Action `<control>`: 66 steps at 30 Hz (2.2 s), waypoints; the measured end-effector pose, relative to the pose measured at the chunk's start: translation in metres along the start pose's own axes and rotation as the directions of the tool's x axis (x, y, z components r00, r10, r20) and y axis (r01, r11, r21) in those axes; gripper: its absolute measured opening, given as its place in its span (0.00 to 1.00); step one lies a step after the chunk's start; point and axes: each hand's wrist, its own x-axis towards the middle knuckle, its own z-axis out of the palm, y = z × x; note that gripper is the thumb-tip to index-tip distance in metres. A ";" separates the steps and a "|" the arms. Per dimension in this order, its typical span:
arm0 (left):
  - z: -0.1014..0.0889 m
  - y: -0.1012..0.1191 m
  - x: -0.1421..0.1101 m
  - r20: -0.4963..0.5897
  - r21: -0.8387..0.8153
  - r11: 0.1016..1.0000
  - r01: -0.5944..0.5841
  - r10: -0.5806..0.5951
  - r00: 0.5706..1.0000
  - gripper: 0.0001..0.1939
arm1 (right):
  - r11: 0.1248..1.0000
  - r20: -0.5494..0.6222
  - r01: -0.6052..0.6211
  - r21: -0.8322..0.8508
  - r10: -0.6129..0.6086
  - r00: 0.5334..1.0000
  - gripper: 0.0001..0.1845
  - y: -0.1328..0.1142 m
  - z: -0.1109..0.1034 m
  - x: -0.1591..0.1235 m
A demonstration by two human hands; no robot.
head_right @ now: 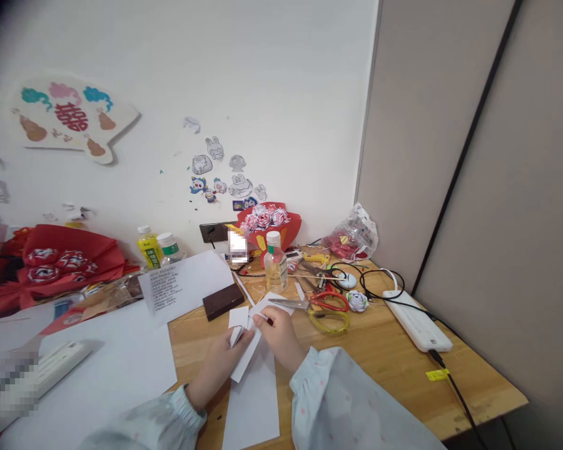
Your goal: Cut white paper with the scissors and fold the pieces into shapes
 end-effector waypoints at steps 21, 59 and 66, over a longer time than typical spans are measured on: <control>-0.001 -0.010 0.008 0.197 0.068 0.993 0.092 -0.104 0.975 0.16 | 0.997 -0.105 -0.071 -0.042 0.066 0.992 0.16 0.014 -0.009 0.009; 0.003 -0.014 0.006 0.200 -0.130 0.988 0.084 -0.057 0.978 0.18 | 0.769 0.014 -0.374 0.519 0.430 0.903 0.17 0.011 0.000 -0.003; 0.004 -0.017 0.003 0.179 -0.163 0.984 0.064 -0.034 0.983 0.16 | 0.890 -0.057 -0.303 0.341 0.341 0.938 0.18 0.015 -0.012 0.004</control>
